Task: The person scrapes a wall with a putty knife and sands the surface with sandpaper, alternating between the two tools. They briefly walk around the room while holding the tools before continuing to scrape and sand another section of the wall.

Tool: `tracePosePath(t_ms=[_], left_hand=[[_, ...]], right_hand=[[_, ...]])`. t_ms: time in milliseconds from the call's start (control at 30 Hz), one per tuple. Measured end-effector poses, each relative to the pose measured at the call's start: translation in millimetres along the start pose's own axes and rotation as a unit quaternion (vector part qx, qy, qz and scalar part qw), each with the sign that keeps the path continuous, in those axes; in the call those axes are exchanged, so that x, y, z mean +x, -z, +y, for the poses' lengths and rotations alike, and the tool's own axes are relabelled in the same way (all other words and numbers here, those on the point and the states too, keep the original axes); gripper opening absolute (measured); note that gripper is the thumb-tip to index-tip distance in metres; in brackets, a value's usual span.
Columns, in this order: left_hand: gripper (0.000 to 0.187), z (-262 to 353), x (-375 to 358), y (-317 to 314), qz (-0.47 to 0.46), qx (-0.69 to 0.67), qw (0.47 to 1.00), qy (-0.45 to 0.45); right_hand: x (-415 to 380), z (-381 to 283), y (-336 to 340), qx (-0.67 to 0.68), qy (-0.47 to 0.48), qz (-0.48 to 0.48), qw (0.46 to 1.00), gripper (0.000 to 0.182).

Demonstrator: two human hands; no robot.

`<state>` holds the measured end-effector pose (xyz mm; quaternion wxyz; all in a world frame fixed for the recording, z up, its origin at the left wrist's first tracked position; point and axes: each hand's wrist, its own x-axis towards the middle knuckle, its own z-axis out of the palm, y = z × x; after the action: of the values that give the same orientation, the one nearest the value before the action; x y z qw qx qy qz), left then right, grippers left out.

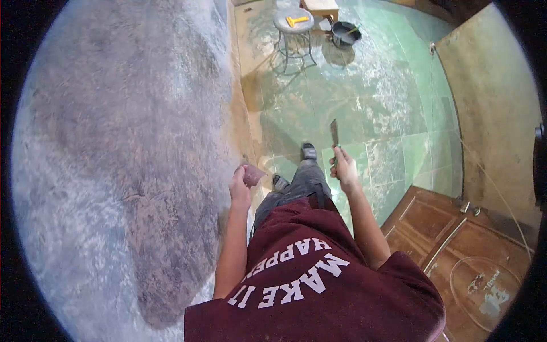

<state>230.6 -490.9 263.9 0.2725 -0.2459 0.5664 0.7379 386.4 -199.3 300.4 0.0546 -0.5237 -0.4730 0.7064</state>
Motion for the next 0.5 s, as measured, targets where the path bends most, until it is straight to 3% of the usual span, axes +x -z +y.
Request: tracePosePath(t_ms=[100, 133, 300, 367, 400, 467, 500], left_hand=[[0.021, -15.7, -15.7, -3.1, -0.027, -0.012, 0.999, -0.041], [0.027, -14.0, -26.6, -12.7, 0.007, -0.030, 0.998, -0.049], [0.028, -12.8, -63.3, -41.4, 0.002, -0.008, 0.999, -0.053], [0.027, -19.7, -62.3, -57.1, 0.005, 0.015, 0.998, -0.067], [0.026, -23.4, -58.8, -69.3, 0.003, 0.040, 0.998, -0.056], [0.034, -29.5, -55.1, -99.0, 0.003, 0.073, 0.996, -0.058], [0.034, -31.1, -54.4, -118.8, 0.011, 0.071, 0.996, -0.058]], right_hand=[[3.9, -4.8, -16.9, -0.016, -0.014, -0.074, 0.997, 0.039], [4.0, -11.7, -25.3, -0.024, -0.013, -0.096, 0.995, 0.039], [20.8, -50.1, -61.0, -0.128, 0.018, -0.213, 0.968, 0.041], [35.6, -60.0, -70.4, -0.259, 0.139, -0.323, 0.900, 0.042], [40.5, -68.2, -72.5, -0.267, 0.137, -0.334, 0.893, 0.042], [42.4, -85.8, -72.6, -0.382, 0.175, -0.413, 0.808, 0.041], [38.1, -96.7, -70.4, -0.383, 0.173, -0.419, 0.805, 0.041]])
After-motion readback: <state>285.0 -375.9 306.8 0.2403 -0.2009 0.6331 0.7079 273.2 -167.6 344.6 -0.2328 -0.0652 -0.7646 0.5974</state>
